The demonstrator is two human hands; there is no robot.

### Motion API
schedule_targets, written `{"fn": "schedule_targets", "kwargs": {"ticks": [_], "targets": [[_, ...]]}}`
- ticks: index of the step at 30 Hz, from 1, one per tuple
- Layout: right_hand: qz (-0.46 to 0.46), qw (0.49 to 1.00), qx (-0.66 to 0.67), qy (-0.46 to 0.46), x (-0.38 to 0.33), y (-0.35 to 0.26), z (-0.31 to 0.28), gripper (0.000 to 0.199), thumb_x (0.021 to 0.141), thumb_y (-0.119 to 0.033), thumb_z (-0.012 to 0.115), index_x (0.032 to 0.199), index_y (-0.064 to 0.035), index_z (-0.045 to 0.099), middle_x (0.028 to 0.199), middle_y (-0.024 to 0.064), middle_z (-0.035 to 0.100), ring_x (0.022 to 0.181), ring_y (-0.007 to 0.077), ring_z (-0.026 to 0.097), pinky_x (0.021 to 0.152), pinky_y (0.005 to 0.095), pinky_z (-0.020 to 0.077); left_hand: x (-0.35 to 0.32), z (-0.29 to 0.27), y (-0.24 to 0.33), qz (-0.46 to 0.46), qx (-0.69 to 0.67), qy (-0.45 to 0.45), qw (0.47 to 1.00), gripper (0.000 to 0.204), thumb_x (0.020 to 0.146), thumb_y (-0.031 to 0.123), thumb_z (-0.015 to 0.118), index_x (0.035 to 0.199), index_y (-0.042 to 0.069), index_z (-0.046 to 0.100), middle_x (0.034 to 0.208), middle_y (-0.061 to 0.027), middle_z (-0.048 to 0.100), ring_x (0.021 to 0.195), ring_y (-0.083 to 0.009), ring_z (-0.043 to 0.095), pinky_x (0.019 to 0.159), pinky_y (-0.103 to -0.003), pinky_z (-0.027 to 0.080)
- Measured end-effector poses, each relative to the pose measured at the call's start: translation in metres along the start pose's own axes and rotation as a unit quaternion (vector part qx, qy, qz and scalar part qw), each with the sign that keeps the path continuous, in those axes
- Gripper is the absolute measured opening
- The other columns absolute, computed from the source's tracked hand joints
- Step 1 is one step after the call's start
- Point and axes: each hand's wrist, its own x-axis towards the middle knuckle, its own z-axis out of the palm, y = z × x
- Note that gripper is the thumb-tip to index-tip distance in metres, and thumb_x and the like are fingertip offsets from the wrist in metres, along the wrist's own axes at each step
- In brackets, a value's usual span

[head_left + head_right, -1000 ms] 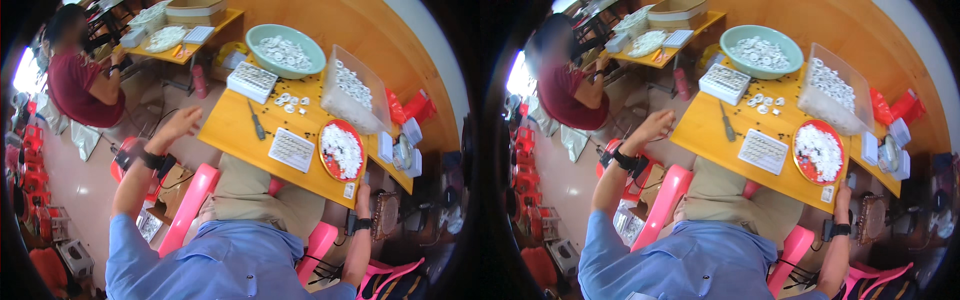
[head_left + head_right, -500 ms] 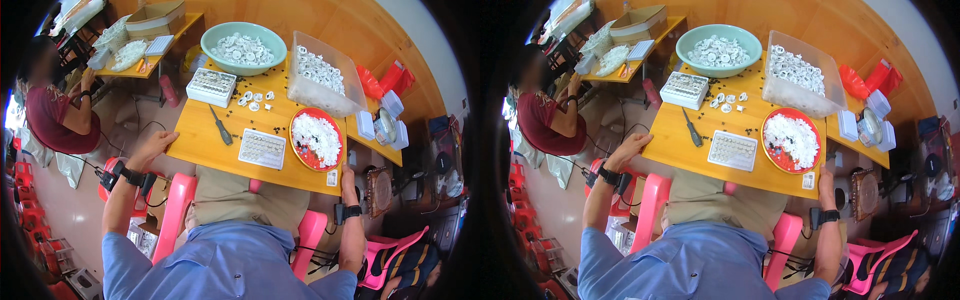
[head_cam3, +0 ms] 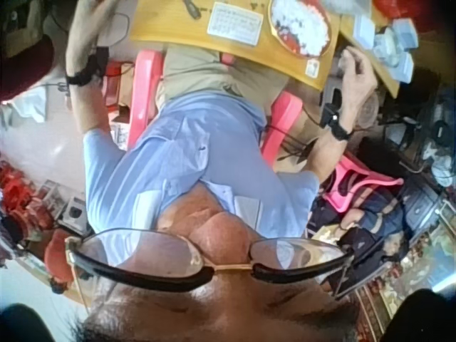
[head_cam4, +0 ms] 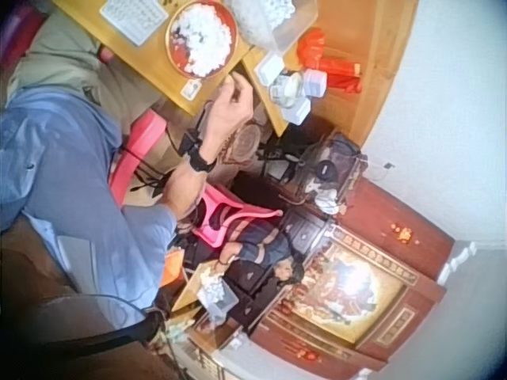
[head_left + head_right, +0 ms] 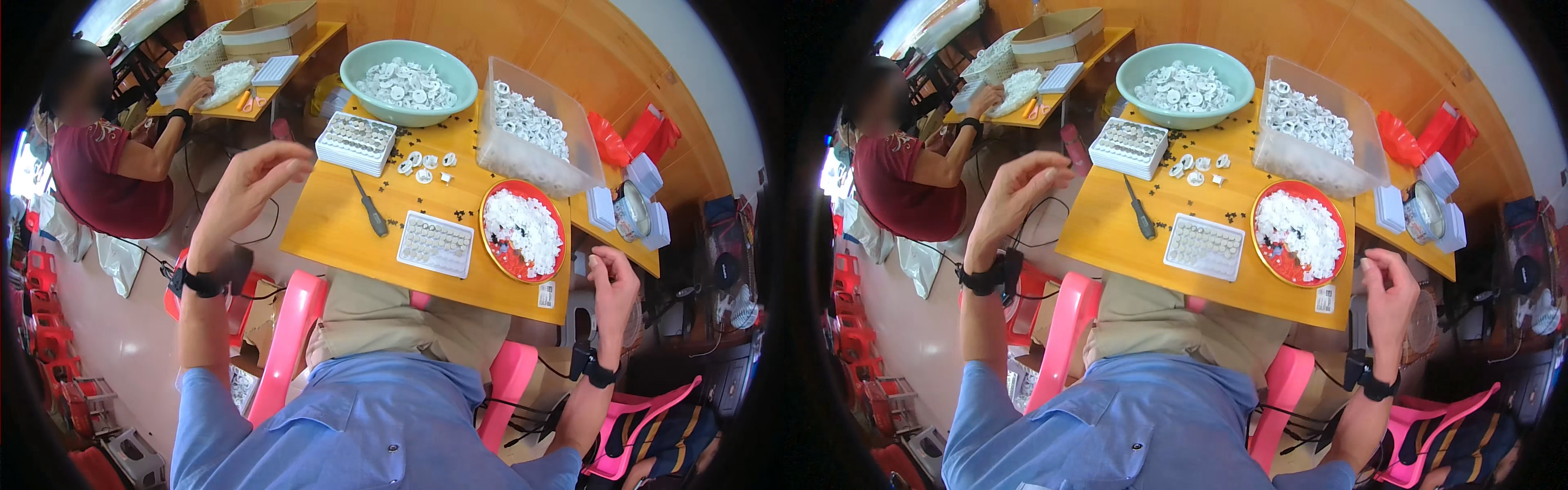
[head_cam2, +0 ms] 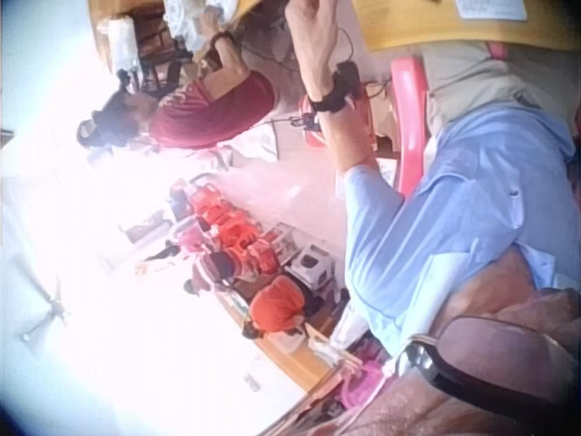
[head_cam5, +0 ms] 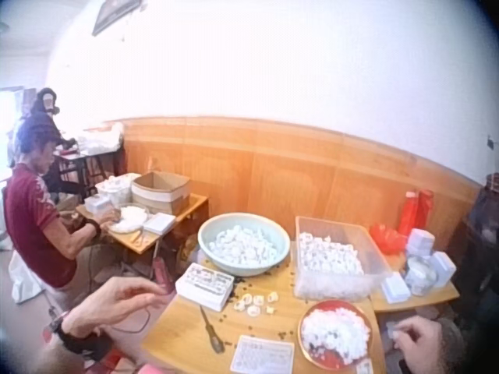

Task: Assembling small white plastic components by pressing them into a tray.

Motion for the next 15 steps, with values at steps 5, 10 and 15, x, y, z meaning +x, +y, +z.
{"fn": "schedule_targets", "kwargs": {"ticks": [5, 10, 15], "targets": [[-0.410, 0.912, -0.015, -0.006, -0.060, -0.145, 0.001, 0.014, 0.080, -0.006, 0.067, 0.094, -0.0076, 0.067, 0.082, 0.0021, 0.064, 0.065, 0.0194, 0.059, 0.061, 0.0328, 0.0452, 0.050, 0.050, 0.026, 0.074, -0.065, -0.005, 0.995, 0.024, 0.100, 0.016, 0.056, 0.112, -0.004, 0.062, 0.095, -0.0099, 0.070, 0.087, -0.0144, 0.067, 0.081, -0.028, 0.053], [-0.598, 0.768, 0.193, -0.124, -0.063, -0.184, 0.005, 0.029, 0.075, -0.025, 0.077, 0.104, -0.0166, 0.074, 0.089, 0.0091, 0.074, 0.067, 0.0154, 0.063, 0.052, 0.0254, 0.0420, 0.063, 0.107, -0.033, -0.038, -0.391, 0.042, 0.919, 0.026, 0.101, 0.024, 0.053, 0.106, 0.001, 0.062, 0.087, -0.0069, 0.069, 0.071, -0.0140, 0.066, 0.069, -0.026, 0.053], [-0.555, 0.747, 0.300, -0.210, -0.064, -0.200, 0.021, 0.020, 0.087, -0.016, 0.064, 0.099, -0.0028, 0.074, 0.091, 0.0133, 0.073, 0.054, 0.0118, 0.053, 0.046, 0.0216, 0.0339, 0.046, 0.137, -0.086, -0.129, -0.509, 0.048, 0.849, 0.024, 0.100, 0.027, 0.055, 0.103, 0.004, 0.061, 0.082, -0.0037, 0.068, 0.068, -0.0107, 0.064, 0.064, -0.022, 0.050]]}}
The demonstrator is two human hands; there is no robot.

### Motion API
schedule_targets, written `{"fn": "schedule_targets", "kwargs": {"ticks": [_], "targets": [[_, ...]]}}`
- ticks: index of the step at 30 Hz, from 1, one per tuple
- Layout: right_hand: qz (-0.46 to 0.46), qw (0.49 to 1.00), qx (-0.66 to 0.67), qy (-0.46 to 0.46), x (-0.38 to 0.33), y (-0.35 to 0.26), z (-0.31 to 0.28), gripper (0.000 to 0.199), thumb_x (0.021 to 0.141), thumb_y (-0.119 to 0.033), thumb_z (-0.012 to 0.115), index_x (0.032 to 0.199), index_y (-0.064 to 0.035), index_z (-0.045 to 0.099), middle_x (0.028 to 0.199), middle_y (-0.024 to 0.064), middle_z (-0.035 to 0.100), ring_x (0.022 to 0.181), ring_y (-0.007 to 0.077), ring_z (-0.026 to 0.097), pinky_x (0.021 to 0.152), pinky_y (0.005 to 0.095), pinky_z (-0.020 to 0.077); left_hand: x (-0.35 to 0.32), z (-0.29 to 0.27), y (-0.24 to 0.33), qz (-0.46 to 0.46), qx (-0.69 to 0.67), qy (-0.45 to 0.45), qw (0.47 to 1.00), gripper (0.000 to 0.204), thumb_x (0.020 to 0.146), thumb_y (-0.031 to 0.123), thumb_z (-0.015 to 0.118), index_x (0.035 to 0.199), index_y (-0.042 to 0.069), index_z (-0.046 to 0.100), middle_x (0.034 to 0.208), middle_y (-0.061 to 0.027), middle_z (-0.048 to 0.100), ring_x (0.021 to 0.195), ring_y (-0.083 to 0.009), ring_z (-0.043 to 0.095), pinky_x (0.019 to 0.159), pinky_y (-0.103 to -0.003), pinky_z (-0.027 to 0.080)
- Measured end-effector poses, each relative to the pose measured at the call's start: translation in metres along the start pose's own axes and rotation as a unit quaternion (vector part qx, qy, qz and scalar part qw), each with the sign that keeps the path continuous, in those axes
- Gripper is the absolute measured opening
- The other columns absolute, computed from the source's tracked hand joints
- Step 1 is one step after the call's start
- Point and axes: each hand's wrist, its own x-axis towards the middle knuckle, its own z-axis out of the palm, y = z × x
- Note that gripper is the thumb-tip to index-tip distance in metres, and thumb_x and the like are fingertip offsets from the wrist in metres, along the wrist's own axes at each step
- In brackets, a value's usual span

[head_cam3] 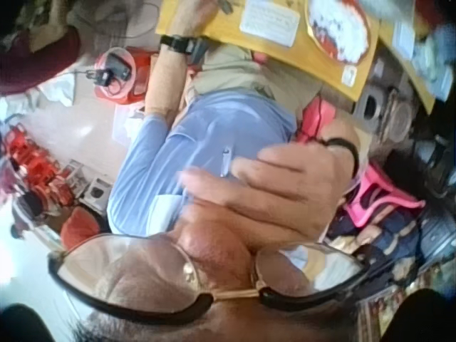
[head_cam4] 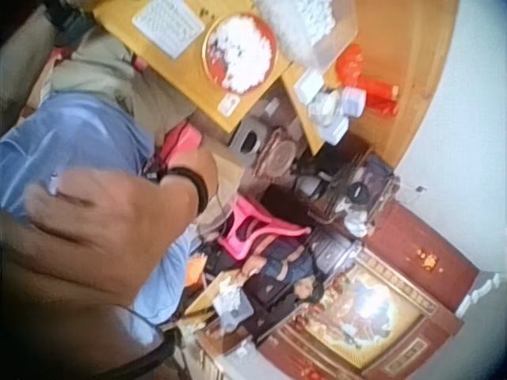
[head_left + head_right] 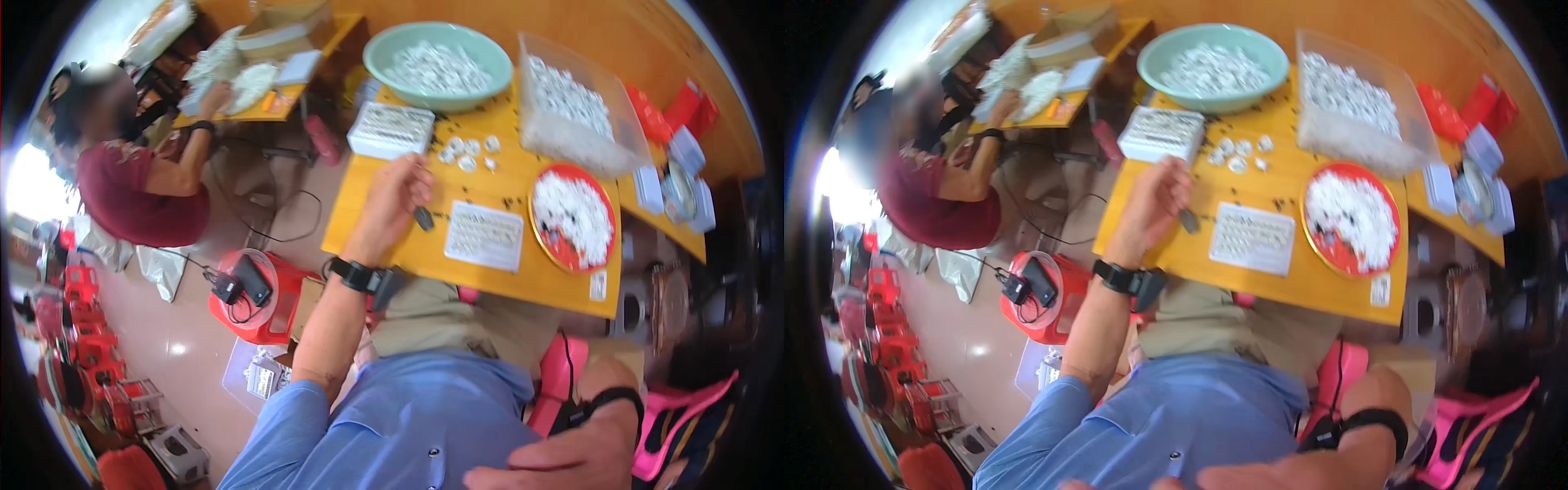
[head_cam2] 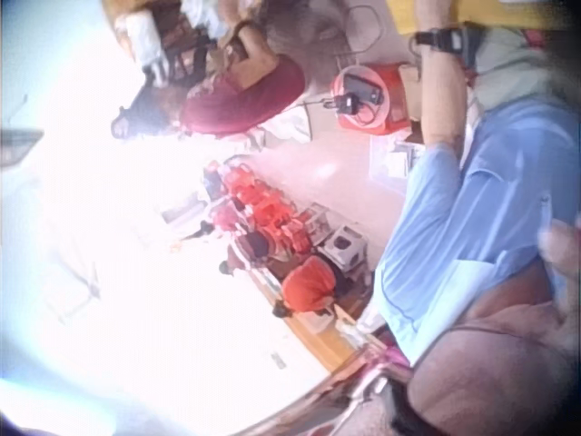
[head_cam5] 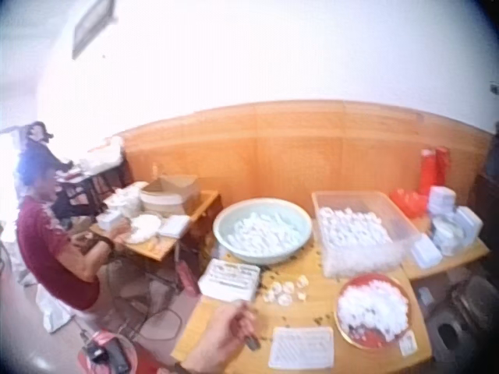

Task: Assembling small white plastic components by pressing them into a tray.

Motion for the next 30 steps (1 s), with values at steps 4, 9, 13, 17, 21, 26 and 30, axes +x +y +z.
{"fn": "schedule_targets", "kwargs": {"ticks": [4, 9, 13, 17, 21, 26, 30], "targets": [[0.006, 0.973, -0.023, 0.229, 0.014, 0.014, 0.049, 0.021, 0.087, -0.016, 0.065, 0.098, -0.0002, 0.075, 0.100, 0.0152, 0.073, 0.053, 0.0102, 0.049, 0.047, 0.0206, 0.0316, -0.005, -0.013, 0.022, 0.043, -0.082, -0.010, 0.996, 0.019, 0.102, 0.024, 0.052, 0.100, 0.006, 0.059, 0.070, 0.0004, 0.060, 0.059, -0.0051, 0.054, 0.052, -0.020, 0.041], [-0.121, 0.991, -0.049, -0.004, -0.002, 0.031, 0.002, 0.034, 0.080, -0.027, 0.072, 0.104, -0.0028, 0.076, 0.099, 0.0090, 0.074, 0.059, 0.0202, 0.059, 0.047, 0.0273, 0.0367, 0.009, 0.018, -0.017, 0.008, -0.156, 0.064, 0.986, 0.021, 0.101, 0.028, 0.054, 0.090, 0.010, 0.059, 0.065, 0.0038, 0.051, 0.056, -0.0085, 0.046, 0.051, -0.023, 0.039], [0.321, 0.903, -0.284, 0.020, -0.013, 0.084, 0.018, 0.005, 0.081, -0.004, 0.068, 0.085, -0.0035, 0.068, 0.078, 0.0093, 0.064, 0.066, 0.0224, 0.059, 0.061, 0.0327, 0.0443, -0.006, 0.013, -0.034, -0.003, -0.208, 0.012, 0.978, 0.025, 0.100, 0.031, 0.055, 0.084, 0.011, 0.057, 0.062, 0.0026, 0.049, 0.055, -0.0109, 0.045, 0.052, -0.025, 0.036], [0.441, 0.836, -0.324, -0.040, -0.074, 0.229, 0.008, 0.015, 0.081, -0.014, 0.066, 0.092, -0.0052, 0.072, 0.085, 0.0170, 0.070, 0.077, 0.0341, 0.067, 0.070, 0.0435, 0.0519, -0.010, 0.014, -0.041, -0.040, -0.204, 0.019, 0.978, 0.027, 0.100, 0.030, 0.054, 0.082, 0.010, 0.056, 0.061, 0.0008, 0.050, 0.055, -0.0109, 0.047, 0.051, -0.025, 0.036], [0.508, 0.771, -0.375, -0.084, -0.090, 0.279, 0.016, 0.017, 0.080, -0.018, 0.066, 0.092, -0.0071, 0.072, 0.087, 0.0168, 0.071, 0.082, 0.0350, 0.068, 0.073, 0.0459, 0.0522, -0.013, 0.017, -0.032, -0.044, -0.193, -0.019, 0.980, 0.026, 0.100, 0.027, 0.054, 0.083, 0.008, 0.058, 0.063, -0.0007, 0.053, 0.056, -0.0115, 0.048, 0.052, -0.025, 0.037], [0.508, 0.768, -0.372, -0.120, -0.100, 0.294, 0.025, 0.015, 0.080, -0.019, 0.068, 0.087, -0.0062, 0.070, 0.084, 0.0164, 0.070, 0.083, 0.0357, 0.067, 0.071, 0.0458, 0.0518, -0.014, 0.020, -0.029, -0.078, -0.141, -0.060, 0.985, 0.027, 0.101, 0.026, 0.052, 0.081, 0.008, 0.059, 0.065, -0.0014, 0.056, 0.056, -0.0113, 0.050, 0.053, -0.024, 0.039], [0.465, 0.790, -0.392, -0.078, -0.099, 0.264, 0.020, 0.012, 0.080, -0.016, 0.069, 0.086, -0.0049, 0.068, 0.081, 0.0151, 0.068, 0.079, 0.0341, 0.067, 0.068, 0.0444, 0.0512, -0.019, 0.032, -0.032, -0.040, 0.174, -0.160, 0.971, 0.020, 0.093, 0.024, 0.065, 0.083, 0.007, 0.060, 0.070, -0.0030, 0.061, 0.061, -0.0128, 0.056, 0.058, -0.025, 0.043]]}}
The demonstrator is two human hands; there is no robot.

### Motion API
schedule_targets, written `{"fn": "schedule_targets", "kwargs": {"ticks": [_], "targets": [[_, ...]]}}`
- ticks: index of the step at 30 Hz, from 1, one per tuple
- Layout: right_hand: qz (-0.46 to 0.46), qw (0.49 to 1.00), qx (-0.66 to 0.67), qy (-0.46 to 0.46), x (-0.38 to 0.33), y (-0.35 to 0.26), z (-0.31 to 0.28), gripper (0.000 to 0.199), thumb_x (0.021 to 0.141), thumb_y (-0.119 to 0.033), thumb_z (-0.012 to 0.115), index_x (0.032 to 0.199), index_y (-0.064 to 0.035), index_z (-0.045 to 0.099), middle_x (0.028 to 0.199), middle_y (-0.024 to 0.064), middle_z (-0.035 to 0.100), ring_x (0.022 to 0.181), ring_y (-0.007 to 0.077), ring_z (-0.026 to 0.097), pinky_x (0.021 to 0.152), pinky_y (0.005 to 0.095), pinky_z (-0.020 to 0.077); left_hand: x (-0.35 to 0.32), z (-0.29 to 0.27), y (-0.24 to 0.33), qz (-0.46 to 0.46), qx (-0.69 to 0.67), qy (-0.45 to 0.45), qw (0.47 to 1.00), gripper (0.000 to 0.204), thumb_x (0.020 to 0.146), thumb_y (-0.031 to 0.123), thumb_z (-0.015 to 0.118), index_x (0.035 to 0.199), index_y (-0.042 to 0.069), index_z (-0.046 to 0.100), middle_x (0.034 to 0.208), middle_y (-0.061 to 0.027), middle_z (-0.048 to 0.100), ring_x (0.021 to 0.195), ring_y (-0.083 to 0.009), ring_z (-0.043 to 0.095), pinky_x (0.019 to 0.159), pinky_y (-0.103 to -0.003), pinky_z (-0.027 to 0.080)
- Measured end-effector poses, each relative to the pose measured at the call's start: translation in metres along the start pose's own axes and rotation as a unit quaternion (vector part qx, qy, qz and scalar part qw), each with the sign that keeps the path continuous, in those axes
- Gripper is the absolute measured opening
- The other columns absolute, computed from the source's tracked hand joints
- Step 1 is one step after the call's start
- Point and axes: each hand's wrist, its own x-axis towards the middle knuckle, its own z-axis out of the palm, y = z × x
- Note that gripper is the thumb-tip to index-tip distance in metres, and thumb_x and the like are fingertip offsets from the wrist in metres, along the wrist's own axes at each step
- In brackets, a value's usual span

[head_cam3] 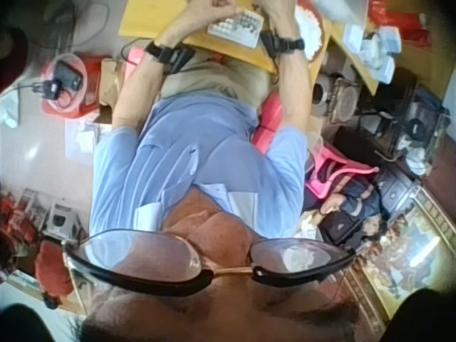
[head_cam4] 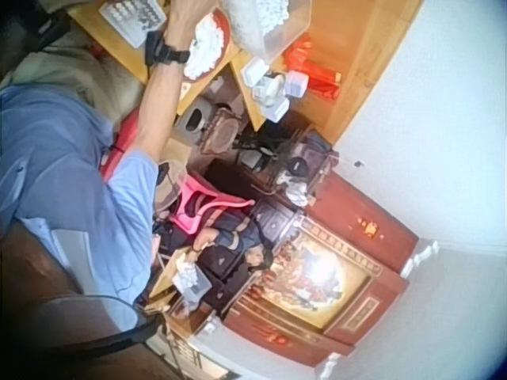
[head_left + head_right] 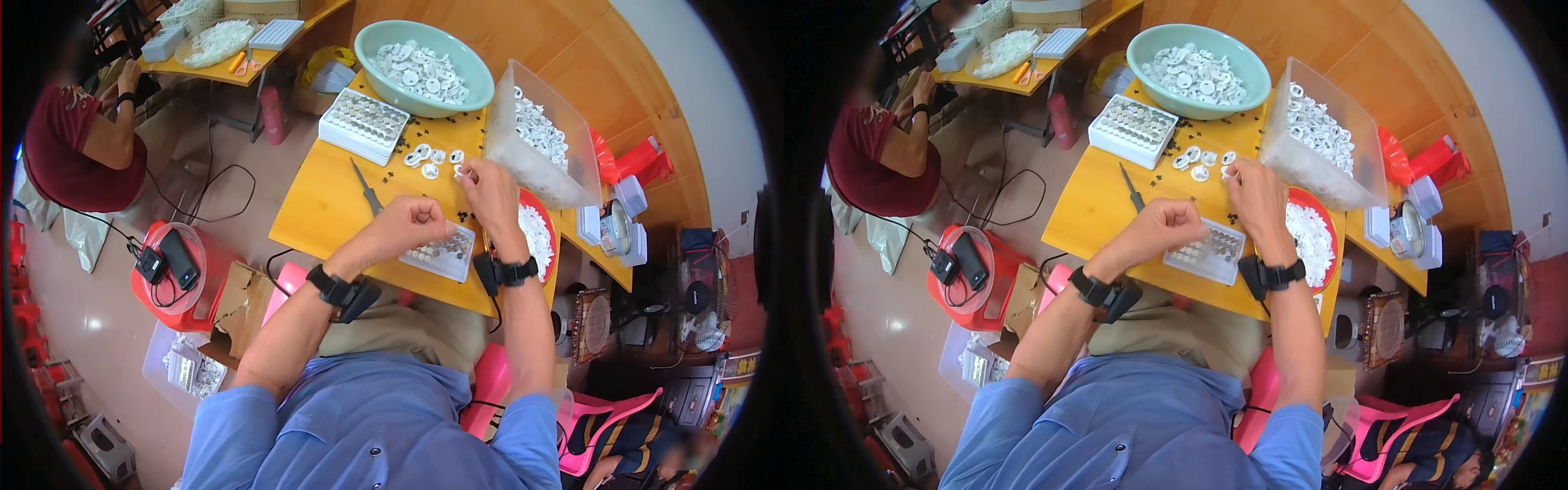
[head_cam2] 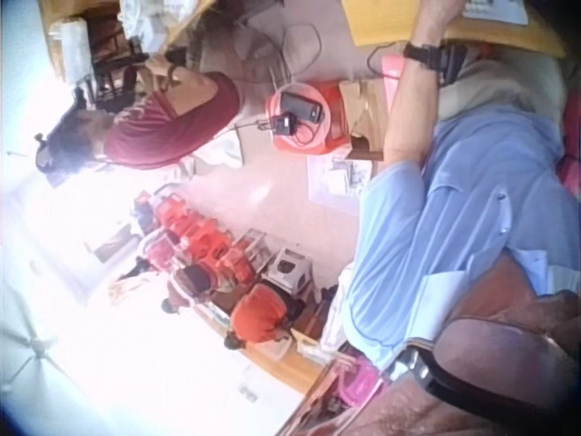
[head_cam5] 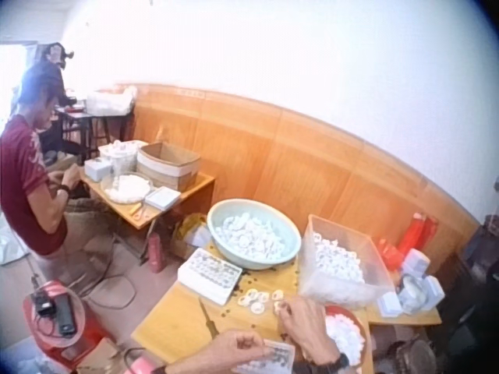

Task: Assembling small white plastic components by pressing them into a tray.

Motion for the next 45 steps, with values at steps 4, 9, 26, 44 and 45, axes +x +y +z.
{"fn": "schedule_targets", "kwargs": {"ticks": [4, 9, 26, 44, 45], "targets": [[-0.035, 0.987, 0.087, 0.132, -0.043, -0.006, -0.026, 0.010, 0.079, -0.009, 0.071, 0.087, -0.0039, 0.068, 0.076, 0.0117, 0.065, 0.067, 0.0290, 0.064, 0.062, 0.0390, 0.0496, -0.005, 0.019, 0.008, 0.234, 0.435, 0.033, 0.869, 0.036, 0.074, 0.022, 0.081, 0.100, 0.005, 0.063, 0.094, -0.0104, 0.066, 0.089, -0.0260, 0.064, 0.079, -0.036, 0.048], [-0.007, 0.973, 0.167, 0.161, -0.096, -0.001, -0.046, 0.014, 0.074, -0.001, 0.074, 0.087, -0.0019, 0.067, 0.073, 0.0108, 0.063, 0.062, 0.0255, 0.061, 0.057, 0.0337, 0.0478, -0.023, 0.021, 0.011, 0.229, 0.573, -0.034, 0.786, 0.073, 0.069, 0.020, 0.082, 0.133, 0.005, 0.050, 0.128, -0.0182, 0.054, 0.121, -0.0357, 0.049, 0.102, -0.043, 0.038], [-0.258, 0.929, 0.030, 0.263, -0.124, 0.006, -0.015, 0.020, 0.071, 0.000, 0.067, 0.090, -0.0055, 0.067, 0.078, 0.0045, 0.064, 0.063, 0.0173, 0.061, 0.052, 0.0311, 0.0430, -0.007, 0.026, -0.002, 0.109, 0.367, 0.066, 0.921, 0.049, 0.089, 0.014, 0.067, 0.133, 0.001, 0.050, 0.127, -0.0187, 0.059, 0.120, -0.0301, 0.058, 0.100, -0.041, 0.048], [-0.104, 0.964, 0.042, 0.239, -0.116, 0.012, -0.002, 0.016, 0.073, -0.006, 0.074, 0.087, -0.0066, 0.067, 0.080, 0.0071, 0.064, 0.063, 0.0244, 0.060, 0.059, 0.0351, 0.0468, -0.041, 0.025, -0.026, -0.109, -0.270, 0.065, 0.954, 0.034, 0.100, 0.015, 0.055, 0.128, -0.004, 0.056, 0.123, -0.0158, 0.063, 0.109, -0.0229, 0.065, 0.098, -0.033, 0.054], [-0.037, 0.981, 0.074, 0.177, -0.115, 0.018, -0.007, 0.015, 0.074, -0.008, 0.075, 0.087, -0.0056, 0.067, 0.078, 0.0083, 0.063, 0.064, 0.0261, 0.061, 0.060, 0.0369, 0.0470, -0.041, 0.026, -0.025, -0.108, -0.270, 0.065, 0.955, 0.034, 0.100, 0.015, 0.055, 0.128, -0.004, 0.056, 0.123, -0.0158, 0.063, 0.109, -0.0229, 0.065, 0.098, -0.033, 0.054]]}}
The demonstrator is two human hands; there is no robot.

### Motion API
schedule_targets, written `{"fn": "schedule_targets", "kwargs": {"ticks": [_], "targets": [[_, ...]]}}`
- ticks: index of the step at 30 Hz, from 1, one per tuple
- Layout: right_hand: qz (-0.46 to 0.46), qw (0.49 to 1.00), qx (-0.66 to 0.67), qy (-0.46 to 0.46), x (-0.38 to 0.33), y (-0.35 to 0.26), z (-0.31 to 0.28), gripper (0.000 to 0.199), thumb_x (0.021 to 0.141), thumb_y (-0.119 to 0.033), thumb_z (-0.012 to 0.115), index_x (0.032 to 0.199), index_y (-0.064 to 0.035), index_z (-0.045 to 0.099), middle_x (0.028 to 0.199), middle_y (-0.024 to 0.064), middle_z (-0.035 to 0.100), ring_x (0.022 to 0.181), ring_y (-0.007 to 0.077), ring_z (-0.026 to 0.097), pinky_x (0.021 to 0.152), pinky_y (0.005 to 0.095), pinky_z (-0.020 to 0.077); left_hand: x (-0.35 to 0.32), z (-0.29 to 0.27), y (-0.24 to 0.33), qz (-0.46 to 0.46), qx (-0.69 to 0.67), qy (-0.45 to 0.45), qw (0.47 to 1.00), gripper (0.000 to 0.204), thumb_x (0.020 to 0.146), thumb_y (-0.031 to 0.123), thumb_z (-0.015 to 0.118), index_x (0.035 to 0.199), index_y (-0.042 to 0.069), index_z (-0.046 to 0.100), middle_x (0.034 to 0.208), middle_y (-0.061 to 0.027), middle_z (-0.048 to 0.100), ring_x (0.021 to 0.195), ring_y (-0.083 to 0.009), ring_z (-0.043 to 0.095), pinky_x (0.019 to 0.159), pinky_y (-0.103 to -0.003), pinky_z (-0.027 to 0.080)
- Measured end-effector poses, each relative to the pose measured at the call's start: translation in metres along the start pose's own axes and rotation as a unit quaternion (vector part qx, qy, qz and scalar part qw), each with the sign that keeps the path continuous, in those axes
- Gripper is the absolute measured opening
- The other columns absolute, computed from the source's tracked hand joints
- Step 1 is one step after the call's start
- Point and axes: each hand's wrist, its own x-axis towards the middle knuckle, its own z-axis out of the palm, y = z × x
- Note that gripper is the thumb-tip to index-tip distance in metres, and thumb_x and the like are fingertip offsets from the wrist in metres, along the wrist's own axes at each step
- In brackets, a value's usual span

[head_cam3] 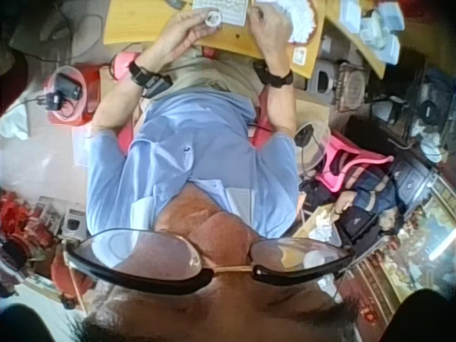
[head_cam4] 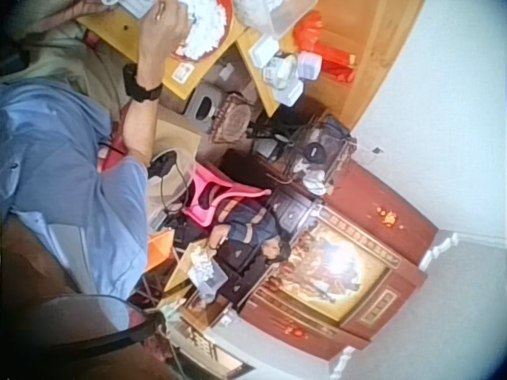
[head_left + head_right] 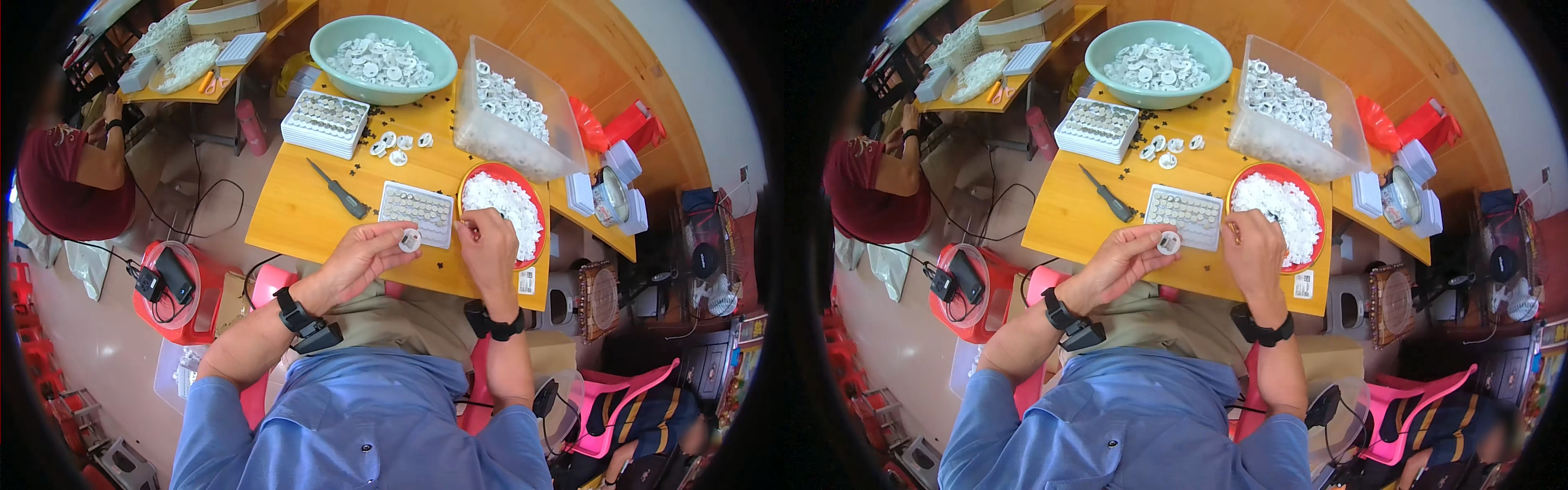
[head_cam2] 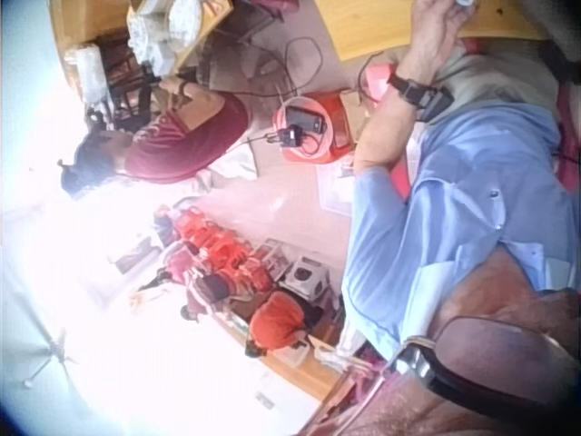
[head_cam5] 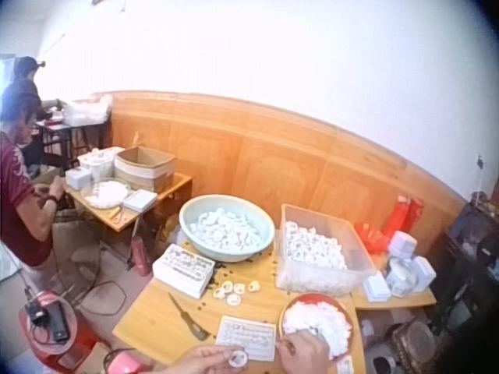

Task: Assembling small white plastic components by pressing them into a tray.

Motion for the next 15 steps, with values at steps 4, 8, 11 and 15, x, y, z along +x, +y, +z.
{"fn": "schedule_targets", "kwargs": {"ticks": [4, 8, 11, 15], "targets": [[0.153, 0.978, 0.040, -0.139, -0.002, 0.016, -0.016, 0.016, 0.075, -0.011, 0.076, 0.086, -0.0030, 0.067, 0.077, 0.0116, 0.062, 0.069, 0.0300, 0.062, 0.064, 0.0405, 0.0477, -0.001, 0.002, -0.001, 0.007, -0.006, 0.002, 1.000, 0.032, 0.101, 0.014, 0.052, 0.126, -0.005, 0.055, 0.124, -0.0176, 0.063, 0.112, -0.0268, 0.064, 0.102, -0.035, 0.051], [0.161, 0.973, 0.032, -0.163, -0.004, 0.015, -0.018, 0.014, 0.076, -0.011, 0.074, 0.086, -0.0034, 0.068, 0.079, 0.0123, 0.064, 0.073, 0.0316, 0.064, 0.065, 0.0408, 0.0485, -0.002, 0.005, -0.005, -0.010, 0.008, 0.001, 1.000, 0.031, 0.101, 0.013, 0.050, 0.126, -0.005, 0.054, 0.124, -0.0192, 0.062, 0.114, -0.0286, 0.063, 0.101, -0.036, 0.051], [0.141, 0.977, -0.027, -0.156, -0.005, 0.017, -0.015, 0.014, 0.075, -0.012, 0.075, 0.085, -0.0039, 0.068, 0.082, 0.0117, 0.065, 0.075, 0.0318, 0.063, 0.066, 0.0411, 0.0478, -0.003, 0.004, -0.007, -0.038, 0.006, 0.010, 0.999, 0.031, 0.102, 0.011, 0.049, 0.127, -0.005, 0.054, 0.125, -0.0201, 0.061, 0.114, -0.0294, 0.063, 0.100, -0.036, 0.052], [0.086, 0.992, -0.029, -0.093, 0.001, 0.007, -0.012, 0.012, 0.076, -0.011, 0.074, 0.084, -0.0045, 0.068, 0.081, 0.0105, 0.064, 0.072, 0.0315, 0.061, 0.066, 0.0407, 0.0461, -0.002, 0.002, -0.010, -0.034, 0.008, 0.012, 0.999, 0.031, 0.102, 0.011, 0.047, 0.129, -0.004, 0.053, 0.126, -0.0208, 0.061, 0.114, -0.0298, 0.063, 0.099, -0.036, 0.053]]}}
